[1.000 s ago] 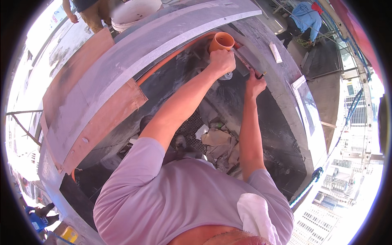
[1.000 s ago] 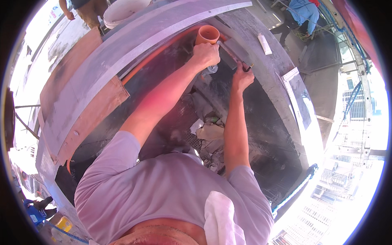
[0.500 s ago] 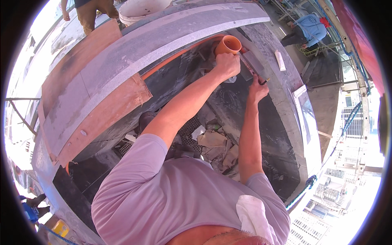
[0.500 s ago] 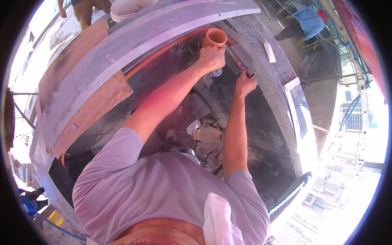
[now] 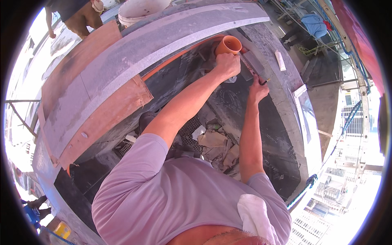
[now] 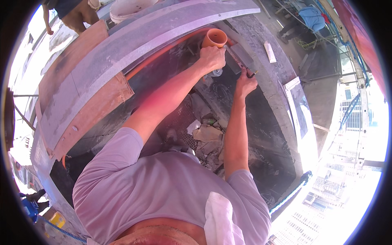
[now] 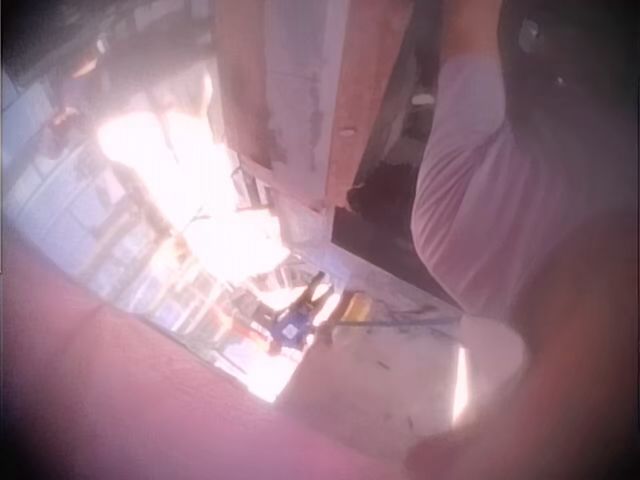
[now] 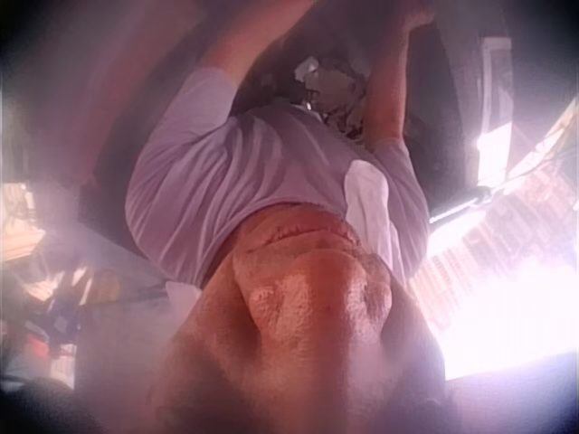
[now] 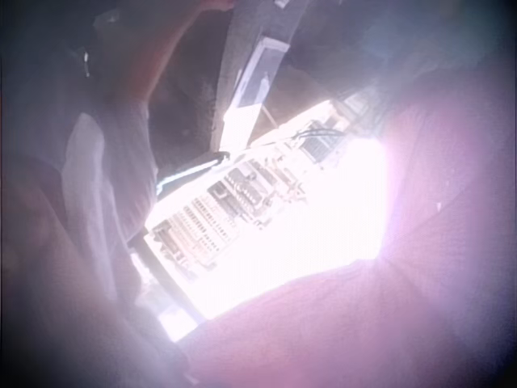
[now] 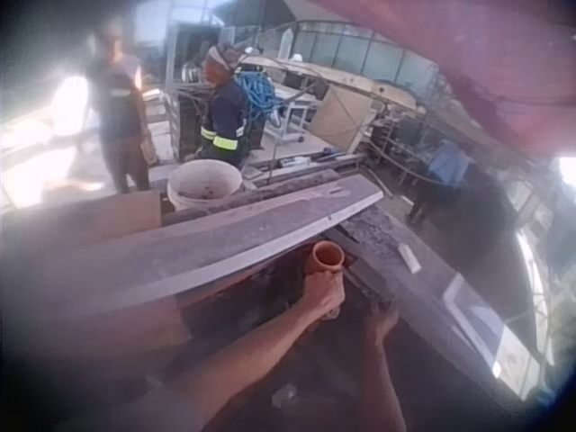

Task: The person measures a metal sheet with a tape measure and marks it with a pencil. They then use a straightedge to draw lines and prepare the sheet for cutting. Finally, they use an angle grinder to cut along the marked lines.

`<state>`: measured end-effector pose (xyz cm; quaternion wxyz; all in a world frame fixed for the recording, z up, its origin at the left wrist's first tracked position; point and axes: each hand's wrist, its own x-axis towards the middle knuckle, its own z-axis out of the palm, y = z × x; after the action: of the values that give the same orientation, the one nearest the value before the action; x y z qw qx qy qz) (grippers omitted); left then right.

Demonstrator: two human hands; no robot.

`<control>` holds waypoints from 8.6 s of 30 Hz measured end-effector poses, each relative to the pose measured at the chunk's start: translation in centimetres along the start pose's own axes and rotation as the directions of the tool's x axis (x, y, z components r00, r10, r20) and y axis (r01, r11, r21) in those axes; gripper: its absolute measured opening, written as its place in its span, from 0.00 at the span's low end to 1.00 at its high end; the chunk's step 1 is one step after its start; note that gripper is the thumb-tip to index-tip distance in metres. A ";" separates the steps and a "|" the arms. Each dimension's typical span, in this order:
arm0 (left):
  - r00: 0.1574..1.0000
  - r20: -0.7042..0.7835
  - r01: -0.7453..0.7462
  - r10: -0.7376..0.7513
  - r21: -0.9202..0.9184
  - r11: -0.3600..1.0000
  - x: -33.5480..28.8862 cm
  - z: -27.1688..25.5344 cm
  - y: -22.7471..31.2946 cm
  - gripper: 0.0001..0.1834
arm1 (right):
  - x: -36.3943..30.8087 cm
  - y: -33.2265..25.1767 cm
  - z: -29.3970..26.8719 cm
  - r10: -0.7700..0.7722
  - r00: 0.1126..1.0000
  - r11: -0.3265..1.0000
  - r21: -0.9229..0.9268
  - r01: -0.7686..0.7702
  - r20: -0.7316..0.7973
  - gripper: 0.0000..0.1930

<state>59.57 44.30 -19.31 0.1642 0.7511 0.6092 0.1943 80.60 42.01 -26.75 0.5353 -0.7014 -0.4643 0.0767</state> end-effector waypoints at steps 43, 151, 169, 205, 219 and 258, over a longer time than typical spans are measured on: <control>0.999 -0.041 -0.014 0.016 0.037 0.999 0.3 0.3 0.1 0.16 | 0.1 0.2 -0.1 -0.056 0.998 0.998 -0.005 0.056 -0.039 0.16; 0.829 0.001 0.494 -0.559 -0.467 0.733 -56.0 -30.1 -11.1 0.13 | 23.9 -20.4 13.0 0.040 0.827 0.705 0.571 -0.421 0.560 0.12; 0.774 -0.264 0.513 -0.576 -0.273 0.814 -61.3 -44.2 -22.3 0.12 | -10.1 -31.8 17.6 -0.143 0.630 0.962 0.257 -0.094 0.764 0.22; 0.527 0.196 0.782 -0.827 -0.492 0.382 -55.8 -45.1 -31.0 0.22 | 0.7 -29.8 20.8 0.476 0.733 0.873 -0.159 -0.461 0.486 0.17; 0.403 -0.051 0.888 -0.914 -0.219 0.404 -56.7 -46.5 -30.5 0.23 | -7.0 -35.8 17.1 0.286 0.577 0.910 -0.028 -0.414 0.765 0.11; 0.535 0.031 0.822 -0.844 -0.249 0.512 -54.5 -49.2 -25.2 0.21 | -30.0 -43.6 6.4 -0.072 0.642 0.964 0.217 -0.151 0.764 0.18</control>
<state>3.99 -3.44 6.33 0.2954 0.3314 0.8742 0.1966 35.21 24.23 -5.28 0.3742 -0.5360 -0.6170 0.4381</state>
